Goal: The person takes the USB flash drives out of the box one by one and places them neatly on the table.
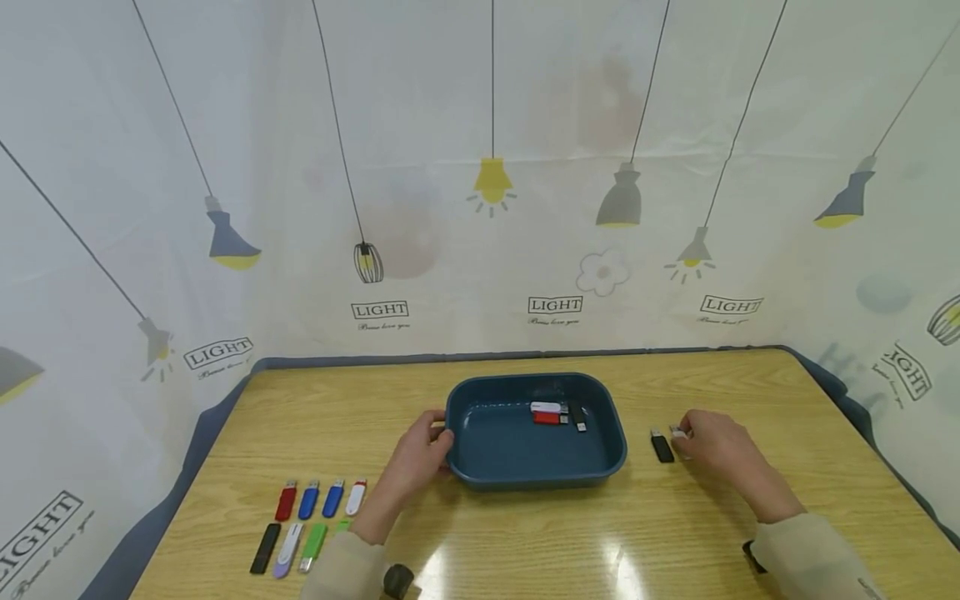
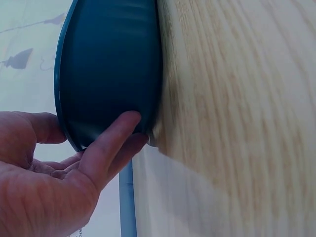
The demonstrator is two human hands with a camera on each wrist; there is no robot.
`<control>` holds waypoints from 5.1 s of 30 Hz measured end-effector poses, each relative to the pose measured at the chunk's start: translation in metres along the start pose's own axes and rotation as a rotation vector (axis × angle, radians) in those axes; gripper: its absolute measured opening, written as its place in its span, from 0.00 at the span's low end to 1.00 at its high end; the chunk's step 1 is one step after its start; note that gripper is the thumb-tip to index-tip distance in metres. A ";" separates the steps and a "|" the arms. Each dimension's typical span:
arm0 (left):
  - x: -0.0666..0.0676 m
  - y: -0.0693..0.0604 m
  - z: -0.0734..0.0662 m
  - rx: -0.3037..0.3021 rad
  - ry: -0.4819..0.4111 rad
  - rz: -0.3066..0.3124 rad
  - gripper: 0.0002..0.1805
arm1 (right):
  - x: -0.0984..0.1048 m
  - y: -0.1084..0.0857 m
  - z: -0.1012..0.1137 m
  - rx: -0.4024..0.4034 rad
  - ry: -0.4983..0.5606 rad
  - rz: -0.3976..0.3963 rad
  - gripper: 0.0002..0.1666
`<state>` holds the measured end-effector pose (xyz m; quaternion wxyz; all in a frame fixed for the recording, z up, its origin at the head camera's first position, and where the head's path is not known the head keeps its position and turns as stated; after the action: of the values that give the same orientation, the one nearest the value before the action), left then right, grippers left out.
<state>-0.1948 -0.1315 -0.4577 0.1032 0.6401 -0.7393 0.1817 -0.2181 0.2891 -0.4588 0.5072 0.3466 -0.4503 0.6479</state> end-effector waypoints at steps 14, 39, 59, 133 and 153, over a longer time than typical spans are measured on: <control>0.000 -0.001 0.002 -0.006 -0.032 0.016 0.22 | 0.028 -0.024 0.047 0.169 -0.002 -0.318 0.24; 0.000 0.000 0.001 0.003 -0.046 0.022 0.23 | -0.031 0.014 0.178 0.467 -0.170 -0.100 0.14; 0.000 -0.002 0.001 0.023 -0.082 0.043 0.23 | -0.042 0.012 0.179 0.473 -0.220 -0.039 0.07; -0.006 -0.001 0.003 0.034 -0.199 0.089 0.25 | 0.028 -0.005 -0.002 0.069 0.091 -0.116 0.17; -0.005 -0.007 0.001 0.017 -0.199 0.105 0.26 | 0.006 -0.003 -0.032 0.046 0.058 -0.120 0.19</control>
<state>-0.1871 -0.1281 -0.4600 0.0142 0.6164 -0.7767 0.1286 -0.2166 0.3219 -0.4640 0.5500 0.3653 -0.3988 0.6364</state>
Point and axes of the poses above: each hand's wrist, its own y-axis towards the middle knuckle, its own x-axis out of the back of the hand, z = x × y, the point moved 4 cm from there along y, towards the middle knuckle, and after that the axes turned 1 degree about y, right-handed, at the moved point
